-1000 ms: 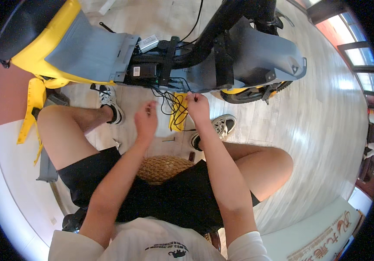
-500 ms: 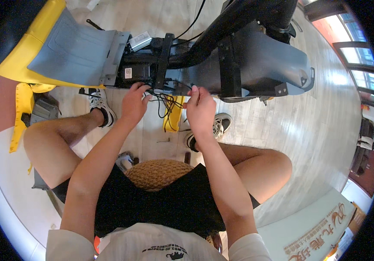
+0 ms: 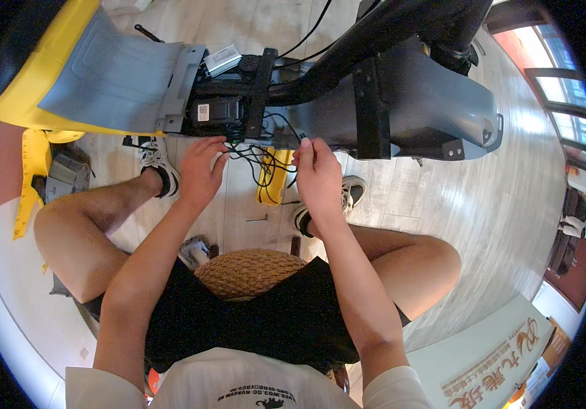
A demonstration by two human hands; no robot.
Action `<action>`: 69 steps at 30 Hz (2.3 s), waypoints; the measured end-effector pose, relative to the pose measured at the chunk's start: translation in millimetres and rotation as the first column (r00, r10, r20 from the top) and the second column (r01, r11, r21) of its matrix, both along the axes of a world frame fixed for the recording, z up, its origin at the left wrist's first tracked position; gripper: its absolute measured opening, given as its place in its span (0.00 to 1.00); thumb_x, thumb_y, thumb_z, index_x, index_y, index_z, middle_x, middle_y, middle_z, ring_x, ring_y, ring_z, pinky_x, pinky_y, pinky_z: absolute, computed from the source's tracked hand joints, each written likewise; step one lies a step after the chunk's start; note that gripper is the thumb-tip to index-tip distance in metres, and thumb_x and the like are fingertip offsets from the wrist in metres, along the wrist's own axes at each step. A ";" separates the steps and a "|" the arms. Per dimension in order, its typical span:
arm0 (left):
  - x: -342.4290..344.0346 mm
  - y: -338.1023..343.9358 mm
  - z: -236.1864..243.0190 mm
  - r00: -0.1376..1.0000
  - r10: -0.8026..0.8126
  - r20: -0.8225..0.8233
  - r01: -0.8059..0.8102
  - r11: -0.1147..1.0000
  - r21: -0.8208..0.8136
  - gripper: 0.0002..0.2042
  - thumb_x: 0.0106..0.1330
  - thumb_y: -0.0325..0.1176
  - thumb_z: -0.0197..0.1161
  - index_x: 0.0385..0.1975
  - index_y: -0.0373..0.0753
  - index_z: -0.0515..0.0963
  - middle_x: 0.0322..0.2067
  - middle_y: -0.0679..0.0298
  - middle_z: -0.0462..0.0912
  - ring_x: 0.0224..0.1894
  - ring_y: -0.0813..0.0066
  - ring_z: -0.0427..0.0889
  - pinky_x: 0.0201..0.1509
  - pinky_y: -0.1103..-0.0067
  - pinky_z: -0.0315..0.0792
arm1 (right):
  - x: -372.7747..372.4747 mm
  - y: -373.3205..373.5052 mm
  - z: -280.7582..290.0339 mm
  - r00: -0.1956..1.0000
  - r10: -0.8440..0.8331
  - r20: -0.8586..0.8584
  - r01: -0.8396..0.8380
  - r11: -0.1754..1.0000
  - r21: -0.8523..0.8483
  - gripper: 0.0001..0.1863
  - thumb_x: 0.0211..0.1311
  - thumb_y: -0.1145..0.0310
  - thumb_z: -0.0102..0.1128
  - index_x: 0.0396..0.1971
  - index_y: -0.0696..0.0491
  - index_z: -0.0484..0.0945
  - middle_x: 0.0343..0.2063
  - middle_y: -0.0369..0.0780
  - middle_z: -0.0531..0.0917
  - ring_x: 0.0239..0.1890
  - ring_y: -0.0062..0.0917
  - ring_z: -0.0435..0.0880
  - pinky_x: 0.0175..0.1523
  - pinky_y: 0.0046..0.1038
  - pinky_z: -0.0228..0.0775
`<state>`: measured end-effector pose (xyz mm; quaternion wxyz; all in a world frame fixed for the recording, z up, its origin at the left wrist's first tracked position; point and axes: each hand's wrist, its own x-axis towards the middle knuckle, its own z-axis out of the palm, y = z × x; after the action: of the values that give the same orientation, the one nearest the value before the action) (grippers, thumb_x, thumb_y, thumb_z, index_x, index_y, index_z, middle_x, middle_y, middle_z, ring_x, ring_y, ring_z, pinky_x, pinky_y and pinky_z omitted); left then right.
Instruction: Repairing wiring and electrical components on a yellow electric scooter or motorcycle.
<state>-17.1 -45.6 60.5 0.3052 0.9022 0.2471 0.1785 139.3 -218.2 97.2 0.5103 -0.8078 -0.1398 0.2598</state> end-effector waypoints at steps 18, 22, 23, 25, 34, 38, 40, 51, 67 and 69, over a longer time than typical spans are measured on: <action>-3.9 17.4 4.0 0.993 0.048 -0.104 -0.066 0.981 -0.183 0.07 0.60 0.30 0.62 0.35 0.36 0.77 0.40 0.55 0.79 0.45 0.55 0.75 0.46 0.67 0.70 | -13.4 6.2 -8.9 0.975 0.063 -0.213 -0.090 0.989 -0.116 0.17 0.73 0.60 0.49 0.33 0.60 0.75 0.28 0.35 0.81 0.30 0.17 0.76 0.39 0.20 0.70; 35.5 40.0 15.2 0.998 -0.025 0.055 0.017 0.990 0.143 0.13 0.58 0.26 0.61 0.43 0.39 0.76 0.44 0.57 0.79 0.47 0.57 0.75 0.49 0.69 0.72 | -13.1 4.3 -15.4 0.984 0.107 -0.143 -0.125 0.985 -0.123 0.18 0.71 0.59 0.49 0.34 0.60 0.76 0.24 0.39 0.81 0.26 0.21 0.76 0.34 0.26 0.67; 43.1 52.6 12.2 0.998 -0.020 0.051 0.013 0.990 0.144 0.13 0.58 0.26 0.61 0.43 0.39 0.76 0.44 0.57 0.79 0.47 0.57 0.75 0.49 0.69 0.72 | -14.4 6.3 -13.3 0.985 0.143 -0.100 -0.156 0.977 -0.145 0.18 0.71 0.59 0.50 0.34 0.60 0.77 0.24 0.40 0.81 0.26 0.21 0.76 0.34 0.26 0.68; 57.7 77.7 4.4 0.930 -0.290 -0.225 0.353 0.873 0.337 0.19 0.54 0.23 0.61 0.48 0.40 0.73 0.45 0.58 0.77 0.48 0.57 0.75 0.50 0.67 0.72 | -16.8 9.9 -9.0 0.979 0.139 -0.150 -0.162 0.975 -0.154 0.18 0.72 0.59 0.49 0.33 0.60 0.76 0.25 0.38 0.81 0.28 0.19 0.76 0.37 0.23 0.69; 83.5 124.9 40.4 0.937 -0.167 -0.306 0.194 0.979 0.061 0.29 0.44 0.36 0.75 0.46 0.39 0.69 0.45 0.55 0.75 0.49 0.53 0.76 0.51 0.64 0.73 | -9.3 8.8 -14.3 0.989 0.105 -0.108 -0.114 0.990 -0.079 0.19 0.71 0.59 0.50 0.33 0.62 0.77 0.26 0.43 0.82 0.29 0.24 0.79 0.38 0.27 0.70; 87.8 138.1 41.7 0.960 -0.088 -0.265 0.133 0.978 0.158 0.31 0.44 0.41 0.76 0.46 0.38 0.68 0.45 0.55 0.75 0.50 0.52 0.76 0.51 0.65 0.73 | -9.5 4.0 -18.6 0.986 0.091 -0.141 -0.103 0.991 -0.081 0.19 0.71 0.59 0.50 0.33 0.61 0.76 0.27 0.42 0.83 0.31 0.24 0.80 0.39 0.26 0.70; 94.9 136.5 40.1 0.955 0.015 -0.295 0.034 0.987 0.158 0.34 0.42 0.42 0.77 0.49 0.37 0.70 0.45 0.54 0.77 0.51 0.53 0.76 0.51 0.64 0.72 | -9.7 4.0 -18.2 0.983 0.096 -0.160 -0.108 0.991 -0.073 0.18 0.71 0.59 0.50 0.34 0.61 0.76 0.27 0.41 0.83 0.32 0.23 0.80 0.39 0.26 0.69; 142.1 126.3 16.2 0.833 0.226 -0.506 -0.123 0.965 0.230 0.31 0.45 0.51 0.75 0.45 0.37 0.74 0.46 0.55 0.77 0.51 0.56 0.77 0.50 0.64 0.75 | -23.0 8.0 7.5 0.974 0.121 -0.192 -0.141 0.986 -0.092 0.17 0.71 0.59 0.50 0.36 0.60 0.76 0.28 0.40 0.82 0.31 0.19 0.78 0.39 0.23 0.68; 77.6 118.8 17.6 0.642 -0.712 -0.284 0.761 0.549 0.345 0.08 0.53 0.28 0.58 0.32 0.38 0.79 0.32 0.63 0.75 0.41 0.63 0.76 0.47 0.67 0.72 | -19.9 4.6 9.4 0.976 0.078 -0.203 -0.110 0.983 -0.147 0.16 0.71 0.61 0.53 0.34 0.60 0.76 0.26 0.36 0.77 0.30 0.17 0.73 0.38 0.21 0.66; 72.5 111.9 6.3 0.693 -0.659 -0.293 0.720 0.617 0.317 0.07 0.53 0.28 0.58 0.30 0.38 0.79 0.30 0.63 0.74 0.39 0.62 0.77 0.44 0.67 0.73 | -18.6 4.8 8.8 0.972 0.050 -0.230 -0.076 0.992 -0.102 0.16 0.71 0.60 0.53 0.32 0.59 0.76 0.23 0.33 0.75 0.28 0.15 0.70 0.36 0.20 0.63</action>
<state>55.4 66.3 66.7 0.1359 0.9804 -0.1402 0.0275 120.7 -213.4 106.1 0.4691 -0.7949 -0.0916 0.3738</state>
